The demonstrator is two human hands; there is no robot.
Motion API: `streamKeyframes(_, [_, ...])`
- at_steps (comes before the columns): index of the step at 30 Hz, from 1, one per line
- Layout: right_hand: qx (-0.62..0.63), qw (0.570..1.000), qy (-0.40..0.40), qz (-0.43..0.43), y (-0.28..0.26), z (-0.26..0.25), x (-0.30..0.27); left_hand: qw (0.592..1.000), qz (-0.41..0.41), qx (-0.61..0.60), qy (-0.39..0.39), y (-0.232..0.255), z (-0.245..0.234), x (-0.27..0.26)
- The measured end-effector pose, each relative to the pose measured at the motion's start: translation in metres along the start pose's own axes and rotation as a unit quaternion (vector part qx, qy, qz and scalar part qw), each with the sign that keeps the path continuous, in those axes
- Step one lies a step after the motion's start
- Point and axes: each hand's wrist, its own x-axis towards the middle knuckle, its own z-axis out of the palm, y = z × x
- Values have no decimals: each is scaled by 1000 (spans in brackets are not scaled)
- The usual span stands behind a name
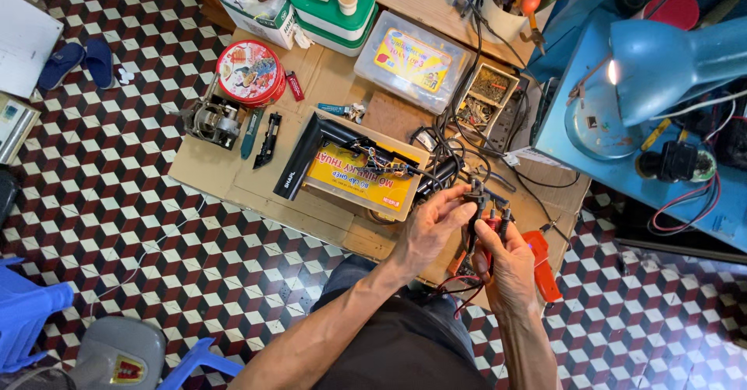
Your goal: The person uses multimeter probes to test a small circuit board with LEDs. They then use a flashlight to illuminate the board and observe the LEDs lighting up. The person continues to manipulate the board and flashlight to inspect the circuit.
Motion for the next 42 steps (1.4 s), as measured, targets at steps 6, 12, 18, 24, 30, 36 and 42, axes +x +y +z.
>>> streamKeyframes(6, [12, 1000, -9, -11, 4, 29, -19, 996, -20, -87, -28, 20, -14, -7])
streamKeyframes(12, [-78, 995, 50, -28, -18, 40, -31, 996, -68, -61, 5, 35, -33, -18])
streamKeyframes(18, [-214, 975, -47, -27, -22, 41, -15, 993, -112, -41, -1, 56, -38, -34])
streamKeyframes(24, [-246, 963, -104, -24, -11, 37, -3, 994, -100, 25, 42, 58, -43, -44])
streamKeyframes(30, [-252, 960, -119, 8, -13, 40, -3, 997, -57, -21, 38, 44, -46, -45])
streamKeyframes(36, [-237, 953, -160, 103, -8, 53, -7, 998, -29, -5, 62, 28, -67, -63])
streamKeyframes(42, [-237, 955, -179, -1, 4, 57, 13, 993, -59, -31, 102, 33, -88, -81])
